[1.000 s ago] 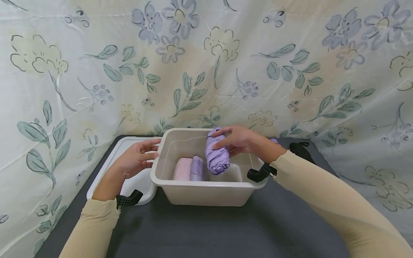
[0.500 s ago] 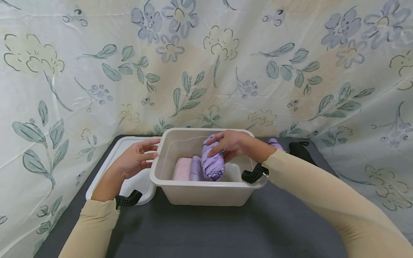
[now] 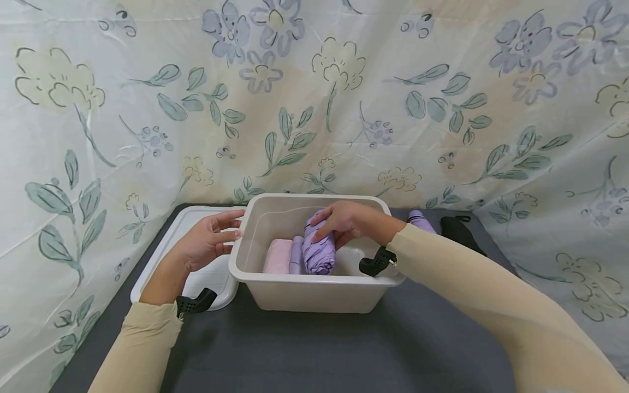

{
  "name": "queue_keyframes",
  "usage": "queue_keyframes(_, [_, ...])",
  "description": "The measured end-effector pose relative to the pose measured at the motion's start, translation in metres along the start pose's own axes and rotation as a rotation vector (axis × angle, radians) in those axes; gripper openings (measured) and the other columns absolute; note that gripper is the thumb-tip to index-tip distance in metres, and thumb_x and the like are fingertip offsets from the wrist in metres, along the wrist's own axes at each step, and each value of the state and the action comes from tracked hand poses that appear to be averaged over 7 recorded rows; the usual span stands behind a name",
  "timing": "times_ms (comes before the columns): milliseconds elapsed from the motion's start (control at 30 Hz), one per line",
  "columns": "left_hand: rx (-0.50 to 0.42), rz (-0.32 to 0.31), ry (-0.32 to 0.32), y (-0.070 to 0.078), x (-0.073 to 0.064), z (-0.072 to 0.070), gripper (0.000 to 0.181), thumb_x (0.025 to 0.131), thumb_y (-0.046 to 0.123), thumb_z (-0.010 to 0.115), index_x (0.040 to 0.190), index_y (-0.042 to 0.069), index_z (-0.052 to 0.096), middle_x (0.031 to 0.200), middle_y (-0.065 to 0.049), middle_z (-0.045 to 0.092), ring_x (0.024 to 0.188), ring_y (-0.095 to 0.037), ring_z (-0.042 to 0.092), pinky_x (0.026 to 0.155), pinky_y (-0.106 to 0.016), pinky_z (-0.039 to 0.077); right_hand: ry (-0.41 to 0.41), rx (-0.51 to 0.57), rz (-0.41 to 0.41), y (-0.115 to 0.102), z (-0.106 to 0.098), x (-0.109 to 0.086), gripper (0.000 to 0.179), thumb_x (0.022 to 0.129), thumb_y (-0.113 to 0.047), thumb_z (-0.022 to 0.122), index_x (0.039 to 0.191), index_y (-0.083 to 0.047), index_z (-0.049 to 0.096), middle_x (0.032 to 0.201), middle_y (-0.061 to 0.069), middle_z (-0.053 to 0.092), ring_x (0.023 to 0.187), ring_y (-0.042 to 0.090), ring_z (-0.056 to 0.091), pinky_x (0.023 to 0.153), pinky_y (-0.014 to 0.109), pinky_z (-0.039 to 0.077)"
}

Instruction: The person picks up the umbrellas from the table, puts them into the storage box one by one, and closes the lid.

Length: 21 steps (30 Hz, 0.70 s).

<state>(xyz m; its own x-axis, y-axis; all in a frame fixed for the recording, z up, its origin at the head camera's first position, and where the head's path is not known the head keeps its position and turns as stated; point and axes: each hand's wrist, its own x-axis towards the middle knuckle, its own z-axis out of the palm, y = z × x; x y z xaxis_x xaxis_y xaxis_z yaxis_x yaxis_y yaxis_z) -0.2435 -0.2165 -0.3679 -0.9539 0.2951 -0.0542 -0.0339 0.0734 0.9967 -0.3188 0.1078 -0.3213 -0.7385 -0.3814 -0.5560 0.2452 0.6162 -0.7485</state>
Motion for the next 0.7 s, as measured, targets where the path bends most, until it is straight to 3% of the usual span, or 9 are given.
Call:
queue_keyframes(400, [0.016,-0.01,-0.005,0.004,0.006,-0.003,0.063,0.1,0.007,0.062,0.158,0.004,0.036,0.123,-0.007,0.053,0.103,-0.013,0.065,0.087,-0.03,0.061,-0.05,-0.067,0.042,-0.009,0.01,0.019,0.051,0.082,-0.01,0.086,0.129,-0.009,0.069,0.116,0.016,0.071,0.087,0.029,0.072,0.079,0.041,0.063])
queue_keyframes(700, [-0.003,-0.019,0.002,0.004,0.007,-0.004,0.064,0.1,0.006,0.063,0.158,0.004,0.037,0.121,-0.006,0.053,0.1,-0.013,0.066,0.085,-0.029,0.061,-0.045,-0.054,0.039,-0.001,0.016,0.03,0.054,0.078,-0.009,0.088,0.128,-0.008,0.069,0.114,0.015,0.072,0.085,0.029,0.072,0.079,0.042,0.063])
